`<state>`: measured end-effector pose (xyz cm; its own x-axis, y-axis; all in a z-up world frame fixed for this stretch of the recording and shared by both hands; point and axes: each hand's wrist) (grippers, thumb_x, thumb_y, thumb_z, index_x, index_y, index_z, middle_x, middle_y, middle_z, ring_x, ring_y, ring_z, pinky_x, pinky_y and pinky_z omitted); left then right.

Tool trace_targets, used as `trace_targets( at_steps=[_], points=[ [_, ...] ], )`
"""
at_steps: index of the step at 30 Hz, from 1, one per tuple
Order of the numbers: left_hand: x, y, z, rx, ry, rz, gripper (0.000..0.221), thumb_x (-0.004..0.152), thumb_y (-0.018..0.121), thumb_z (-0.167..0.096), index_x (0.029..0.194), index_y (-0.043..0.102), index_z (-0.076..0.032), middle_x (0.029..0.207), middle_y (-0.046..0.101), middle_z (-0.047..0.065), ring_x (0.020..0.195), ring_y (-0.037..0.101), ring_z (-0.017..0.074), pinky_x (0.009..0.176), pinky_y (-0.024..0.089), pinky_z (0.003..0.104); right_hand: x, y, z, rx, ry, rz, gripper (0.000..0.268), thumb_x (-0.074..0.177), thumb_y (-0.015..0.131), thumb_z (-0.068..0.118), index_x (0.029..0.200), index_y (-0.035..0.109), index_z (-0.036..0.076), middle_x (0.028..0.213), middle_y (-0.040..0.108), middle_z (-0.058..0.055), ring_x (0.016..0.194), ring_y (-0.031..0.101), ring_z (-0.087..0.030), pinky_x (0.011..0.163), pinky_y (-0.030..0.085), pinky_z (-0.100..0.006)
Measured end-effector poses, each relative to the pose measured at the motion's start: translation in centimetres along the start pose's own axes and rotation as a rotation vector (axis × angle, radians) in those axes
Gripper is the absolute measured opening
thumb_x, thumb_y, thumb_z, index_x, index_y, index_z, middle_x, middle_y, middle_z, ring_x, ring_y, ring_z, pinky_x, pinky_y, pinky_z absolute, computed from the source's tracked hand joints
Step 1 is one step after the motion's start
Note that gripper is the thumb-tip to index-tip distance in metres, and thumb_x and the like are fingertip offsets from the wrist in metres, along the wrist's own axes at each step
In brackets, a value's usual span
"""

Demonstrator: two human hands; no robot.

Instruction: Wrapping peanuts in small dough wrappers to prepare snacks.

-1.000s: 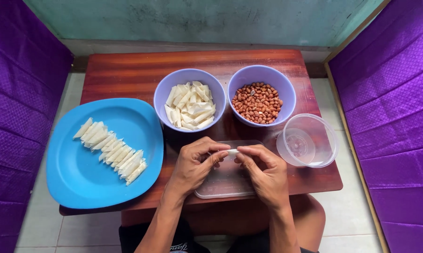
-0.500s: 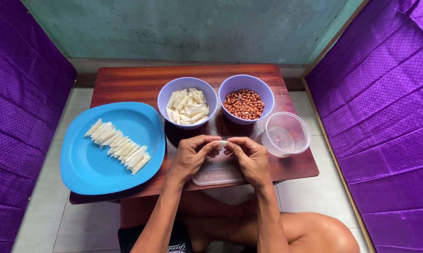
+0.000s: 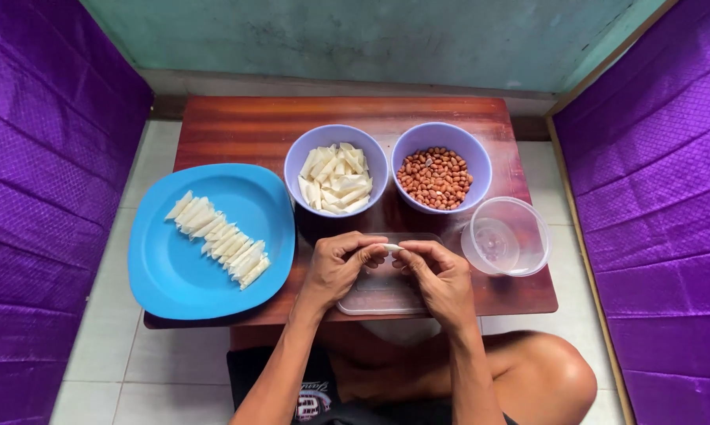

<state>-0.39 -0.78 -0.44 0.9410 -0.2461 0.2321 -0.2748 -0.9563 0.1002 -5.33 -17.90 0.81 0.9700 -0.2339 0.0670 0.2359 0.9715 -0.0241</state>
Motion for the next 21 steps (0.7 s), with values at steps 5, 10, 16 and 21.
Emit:
trace_targets(
  at_steps=[5,10,16,21],
  points=[
    [0.3,-0.4,0.5,0.003,0.025,0.027,0.012,0.09,0.077,-0.006,0.1,0.082,-0.002,0.076,0.076,0.016,0.067,0.073,0.0177,0.06,0.064,0.031,0.4,-0.2,0.1,0.005,0.01,0.005,0.015,0.092,0.075,0.005,0.104,0.079,-0.002,0.081,0.079,-0.016,0.071,0.074,-0.016,0.067,0.064,-0.029],
    [0.1,0.1,-0.3,0.015,0.043,-0.013,0.011,0.09,0.076,-0.004,0.099,0.082,-0.003,0.076,0.076,0.015,0.069,0.073,0.0175,0.061,0.065,0.031,0.7,-0.8,-0.7,-0.006,0.008,0.055,0.018,0.093,0.074,0.007,0.109,0.077,-0.001,0.081,0.079,-0.015,0.069,0.071,-0.013,0.067,0.063,-0.027],
    [0.2,0.6,-1.0,0.13,0.075,-0.029,0.01,0.09,0.076,-0.006,0.099,0.081,-0.003,0.073,0.075,0.012,0.066,0.072,0.0158,0.06,0.063,0.03,1.0,-1.1,-0.9,0.064,0.022,0.09,0.015,0.096,0.071,0.005,0.107,0.075,-0.004,0.083,0.078,-0.016,0.071,0.074,-0.017,0.065,0.063,-0.027],
    [-0.9,0.7,-1.8,0.279,0.08,-0.055,0.01,0.088,0.079,-0.01,0.098,0.082,-0.007,0.075,0.077,0.01,0.069,0.074,0.0189,0.064,0.06,0.034,0.9,-1.5,-1.1,0.026,0.015,0.124,0.015,0.096,0.071,0.005,0.108,0.075,-0.003,0.086,0.078,-0.015,0.072,0.074,-0.016,0.067,0.064,-0.027]
  ],
)
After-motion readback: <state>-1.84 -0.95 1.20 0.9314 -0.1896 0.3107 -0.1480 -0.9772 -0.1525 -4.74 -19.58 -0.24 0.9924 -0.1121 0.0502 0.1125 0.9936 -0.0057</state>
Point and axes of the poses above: each hand's wrist, its own x-axis towards the middle knuckle, its own y-axis out of the palm, z = x × y
